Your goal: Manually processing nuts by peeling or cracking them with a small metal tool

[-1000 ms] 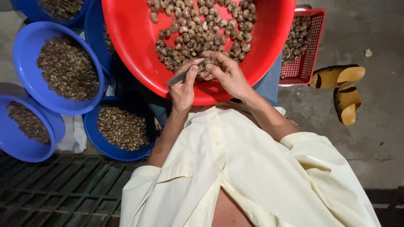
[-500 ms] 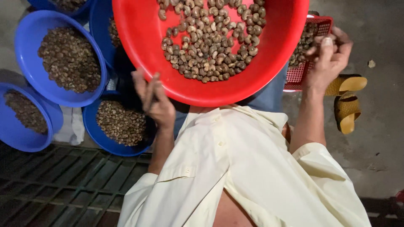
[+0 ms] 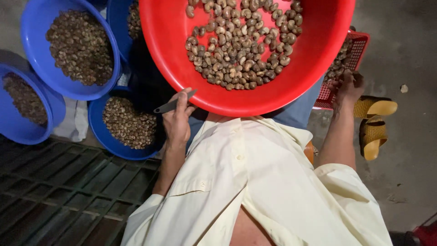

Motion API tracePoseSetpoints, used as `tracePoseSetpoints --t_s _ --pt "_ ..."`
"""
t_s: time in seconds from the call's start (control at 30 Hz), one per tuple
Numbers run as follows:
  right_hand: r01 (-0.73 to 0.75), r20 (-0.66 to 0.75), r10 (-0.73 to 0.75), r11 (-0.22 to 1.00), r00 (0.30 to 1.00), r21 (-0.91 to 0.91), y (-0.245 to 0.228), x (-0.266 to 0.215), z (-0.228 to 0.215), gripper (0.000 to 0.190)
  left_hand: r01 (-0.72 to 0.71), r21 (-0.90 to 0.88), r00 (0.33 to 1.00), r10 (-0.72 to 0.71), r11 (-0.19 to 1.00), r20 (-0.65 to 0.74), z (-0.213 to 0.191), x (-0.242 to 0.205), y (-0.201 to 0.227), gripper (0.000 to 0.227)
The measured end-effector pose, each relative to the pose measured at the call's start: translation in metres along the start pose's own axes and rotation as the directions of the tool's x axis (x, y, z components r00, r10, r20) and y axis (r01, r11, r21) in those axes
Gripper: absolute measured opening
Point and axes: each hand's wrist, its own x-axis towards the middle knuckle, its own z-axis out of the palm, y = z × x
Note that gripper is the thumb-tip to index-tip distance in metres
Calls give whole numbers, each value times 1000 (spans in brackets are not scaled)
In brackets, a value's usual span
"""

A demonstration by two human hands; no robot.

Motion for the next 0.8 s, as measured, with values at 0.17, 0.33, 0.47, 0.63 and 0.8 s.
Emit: tracePoseSetpoints --t_s 0.17,0.33,0.47,0.63,0.8 --pt "77 102 -68 993 993 -93 -11 -5 5 20 133 -41 991 -132 990 36 -2 -23 -14 33" --pt "71 208 -77 997 975 37 -3 19 1 54 183 -84 980 -175 980 90 -2 -32 -17 31" --pt "455 138 -460 888 877 73 -34 1 32 24 214 -9 974 -212 977 79 2 -34 -3 33" --pt "908 292 -865 416 409 -40 -124 -125 135 27 244 135 959 -260 960 110 -10 -31 16 36" --pt "968 882 -417 203 220 -146 -122 -176 221 15 89 422 957 -196 902 216 -21 -30 35 34"
